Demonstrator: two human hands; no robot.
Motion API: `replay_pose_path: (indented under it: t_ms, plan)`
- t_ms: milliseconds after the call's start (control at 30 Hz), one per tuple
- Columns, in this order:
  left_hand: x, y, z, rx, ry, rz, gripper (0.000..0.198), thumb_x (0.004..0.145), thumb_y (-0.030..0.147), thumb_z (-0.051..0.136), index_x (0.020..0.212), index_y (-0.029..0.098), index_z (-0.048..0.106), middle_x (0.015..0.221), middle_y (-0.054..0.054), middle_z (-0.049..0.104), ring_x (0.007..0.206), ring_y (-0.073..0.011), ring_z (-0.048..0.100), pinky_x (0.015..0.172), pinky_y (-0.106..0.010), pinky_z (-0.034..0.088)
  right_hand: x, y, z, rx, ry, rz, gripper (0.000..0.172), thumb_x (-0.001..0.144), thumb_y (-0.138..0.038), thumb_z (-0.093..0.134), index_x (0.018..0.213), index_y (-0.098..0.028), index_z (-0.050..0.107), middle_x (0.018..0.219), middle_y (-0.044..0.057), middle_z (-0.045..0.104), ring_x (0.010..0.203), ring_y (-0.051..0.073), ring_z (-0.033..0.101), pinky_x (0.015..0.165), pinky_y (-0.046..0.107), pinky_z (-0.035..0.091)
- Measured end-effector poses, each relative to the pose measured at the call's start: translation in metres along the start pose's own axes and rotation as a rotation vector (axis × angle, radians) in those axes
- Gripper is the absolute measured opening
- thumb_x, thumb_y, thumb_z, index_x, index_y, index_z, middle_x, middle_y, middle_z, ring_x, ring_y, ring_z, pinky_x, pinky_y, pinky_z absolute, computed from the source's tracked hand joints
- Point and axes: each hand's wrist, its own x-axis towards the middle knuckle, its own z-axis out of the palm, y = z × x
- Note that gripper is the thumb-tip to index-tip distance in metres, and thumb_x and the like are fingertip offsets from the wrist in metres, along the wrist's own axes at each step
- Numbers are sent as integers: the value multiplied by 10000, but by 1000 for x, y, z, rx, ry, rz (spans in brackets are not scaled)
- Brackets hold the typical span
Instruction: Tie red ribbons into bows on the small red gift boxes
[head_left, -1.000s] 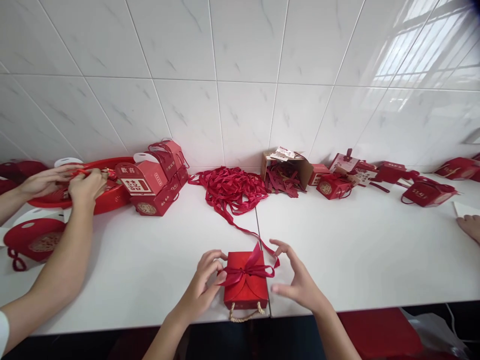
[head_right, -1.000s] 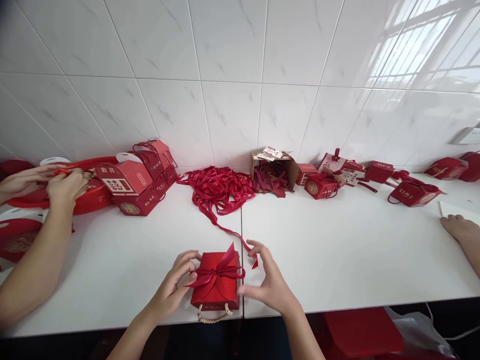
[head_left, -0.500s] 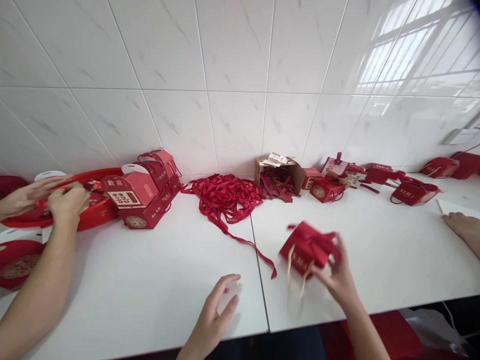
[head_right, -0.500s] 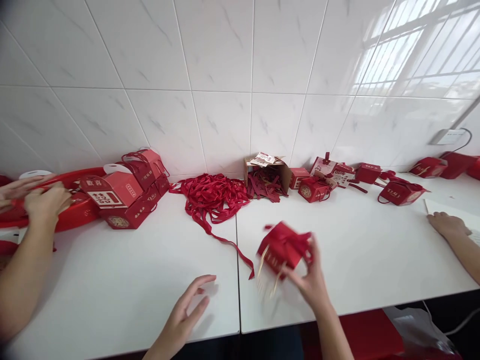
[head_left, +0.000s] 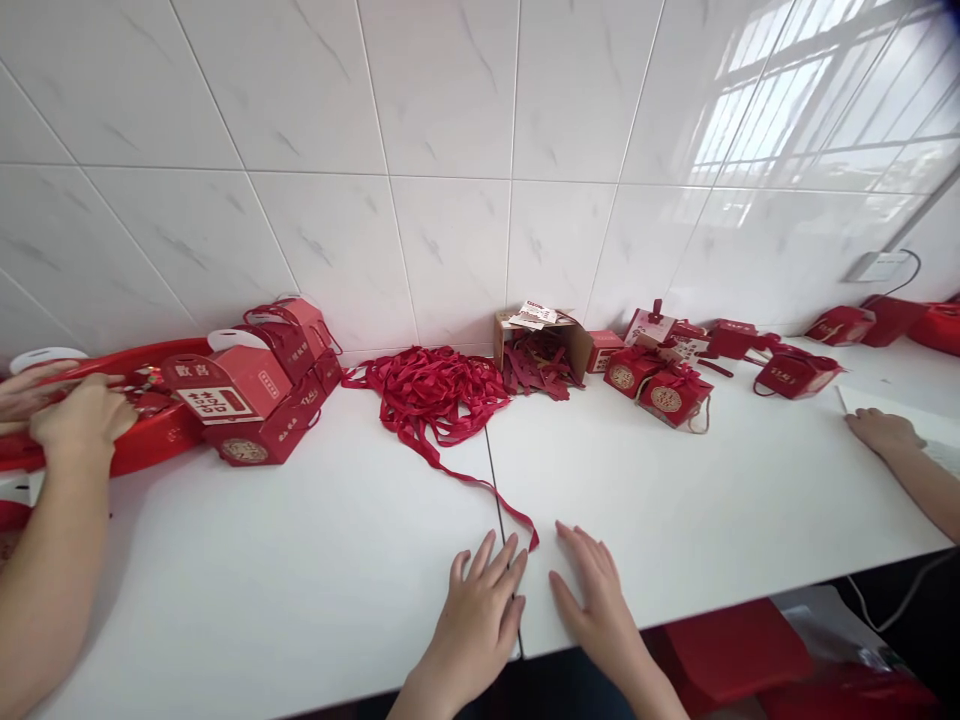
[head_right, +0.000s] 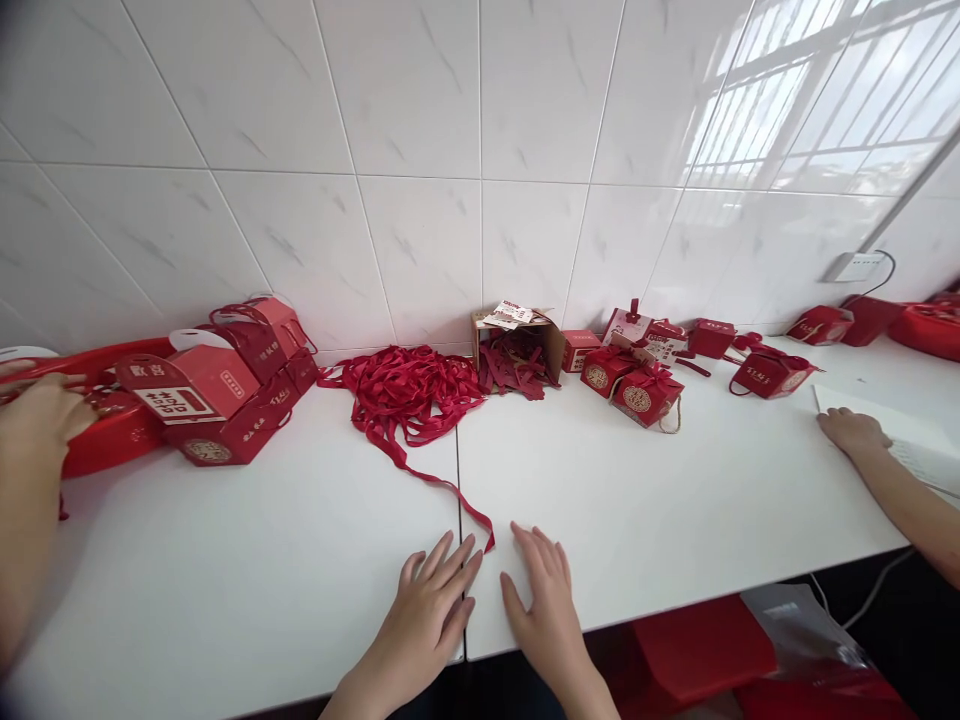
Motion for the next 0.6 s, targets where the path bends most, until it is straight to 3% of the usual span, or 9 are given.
replay_pose_path:
  t_ms: [133,267,367,467,533,600]
  plan:
    - [-5,0,6,0,28,5,528,989,278,326,1501,308,200,1531,-6,338,1430,-279,252,1090,-559,338,-6,-22,0,125,-51,-15,428,908,-271,464,1334,-300,477,1314,71,565,1274,279,470,1075,536,368]
    - [-6,2,3,17,60,12,474,973,263,362,1445,298,348,1523,-40,361,1417,-294,282,1066,-552,364,-4,-37,-4,345,-76,20,330,907,-280,470,1225,-260,558,1220,91,610,1141,240,571,984,402,474]
    - [7,-3,-9,55,118,-11,366,945,245,408,1290,266,529,1534,-76,332,1416,-324,270,1041,-555,374,-4,-48,-6,485,-150,77,238,915,-335,479,1058,-227,635,1060,96,669,1010,231,625,914,353,496]
    - [32,-18,-25,99,108,-68,289,928,239,428,1164,203,591,1536,-108,320,1427,-337,227,1066,-586,310,-8,-58,-6,633,-259,165,263,898,-414,522,955,-207,674,935,94,690,899,236,645,833,341,511]
    - [46,-28,-33,98,53,-129,316,913,243,454,1199,169,565,1520,-148,340,1421,-354,232,1075,-618,262,-12,-65,-3,756,-322,237,285,861,-454,581,955,-212,698,988,100,695,954,254,639,861,356,503]
    - [53,-32,-37,77,4,-157,372,904,246,468,1262,159,519,1480,-170,399,1396,-353,292,1068,-630,256,-14,-70,-1,907,-316,326,319,805,-478,654,1001,-234,718,1149,99,673,1127,282,583,971,384,452]
